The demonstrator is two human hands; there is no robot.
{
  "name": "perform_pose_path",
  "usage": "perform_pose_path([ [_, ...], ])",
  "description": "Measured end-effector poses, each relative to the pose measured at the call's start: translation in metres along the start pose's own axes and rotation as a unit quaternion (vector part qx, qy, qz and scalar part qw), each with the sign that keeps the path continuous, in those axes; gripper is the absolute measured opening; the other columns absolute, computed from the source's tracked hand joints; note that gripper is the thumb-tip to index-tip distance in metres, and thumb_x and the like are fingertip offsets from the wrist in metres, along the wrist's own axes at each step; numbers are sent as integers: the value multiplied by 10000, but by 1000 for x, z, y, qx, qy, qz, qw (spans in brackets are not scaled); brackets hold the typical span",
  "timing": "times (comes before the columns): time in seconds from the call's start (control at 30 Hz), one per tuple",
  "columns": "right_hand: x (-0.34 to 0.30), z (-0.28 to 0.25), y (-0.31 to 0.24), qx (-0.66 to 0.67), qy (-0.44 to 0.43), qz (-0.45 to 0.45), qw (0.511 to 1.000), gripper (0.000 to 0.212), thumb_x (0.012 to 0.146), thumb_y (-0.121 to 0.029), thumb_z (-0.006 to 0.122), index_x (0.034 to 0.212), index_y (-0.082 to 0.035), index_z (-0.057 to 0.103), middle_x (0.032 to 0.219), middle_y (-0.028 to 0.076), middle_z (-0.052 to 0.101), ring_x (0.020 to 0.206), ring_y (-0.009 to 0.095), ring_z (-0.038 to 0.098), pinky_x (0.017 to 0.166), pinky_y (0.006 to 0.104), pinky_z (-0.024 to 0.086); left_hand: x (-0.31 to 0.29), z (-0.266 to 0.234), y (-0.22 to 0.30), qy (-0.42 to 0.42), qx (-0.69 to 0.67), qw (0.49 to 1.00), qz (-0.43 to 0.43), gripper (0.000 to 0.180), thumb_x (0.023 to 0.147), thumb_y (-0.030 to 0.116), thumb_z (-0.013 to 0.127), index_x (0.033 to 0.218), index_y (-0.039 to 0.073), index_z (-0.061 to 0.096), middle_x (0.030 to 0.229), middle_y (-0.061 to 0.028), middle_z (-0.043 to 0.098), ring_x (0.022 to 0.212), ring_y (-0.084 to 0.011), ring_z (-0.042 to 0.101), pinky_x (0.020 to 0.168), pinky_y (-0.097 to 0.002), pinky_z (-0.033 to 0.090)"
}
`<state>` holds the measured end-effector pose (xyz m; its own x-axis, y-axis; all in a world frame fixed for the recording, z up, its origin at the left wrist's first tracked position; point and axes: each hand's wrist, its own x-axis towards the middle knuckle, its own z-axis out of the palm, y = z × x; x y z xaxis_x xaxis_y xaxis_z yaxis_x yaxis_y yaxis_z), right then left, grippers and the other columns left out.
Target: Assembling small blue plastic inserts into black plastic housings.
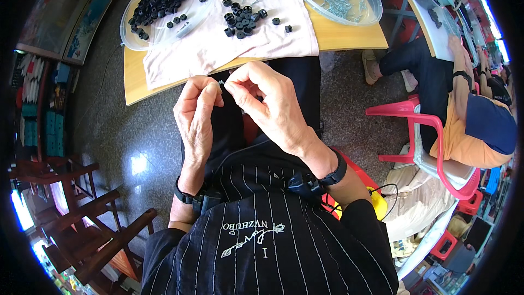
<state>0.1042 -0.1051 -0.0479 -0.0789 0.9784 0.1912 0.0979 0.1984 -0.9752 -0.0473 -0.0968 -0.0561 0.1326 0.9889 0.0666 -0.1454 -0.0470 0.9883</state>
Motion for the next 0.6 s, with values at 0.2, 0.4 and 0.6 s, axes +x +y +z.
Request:
perform_pose_path([
  [0.2,3,-1,3,-113,28,-121,986,54,907,-38,595,922,5,566,827,71,582,662,92,577,595,238,473,-1,1,-3,-9,-39,999,-24,157,956,134,530,878,5,578,760,3,534,699,-73,465,680,-218,391],
  [0.4,2,-6,-10,-95,16,11,995,110,911,-85,609,899,15,564,737,72,578,602,90,551,554,243,445,2,0,-10,-9,92,994,54,76,902,63,577,867,-4,574,747,-25,559,671,-88,504,626,-235,432],
  [0.6,2,-11,-6,33,-3,111,993,207,951,-169,578,841,6,563,669,3,538,569,59,501,489,215,384,5,0,-11,-29,157,975,158,63,832,-10,616,880,1,577,811,-85,569,686,-162,545,645,-269,457],
])
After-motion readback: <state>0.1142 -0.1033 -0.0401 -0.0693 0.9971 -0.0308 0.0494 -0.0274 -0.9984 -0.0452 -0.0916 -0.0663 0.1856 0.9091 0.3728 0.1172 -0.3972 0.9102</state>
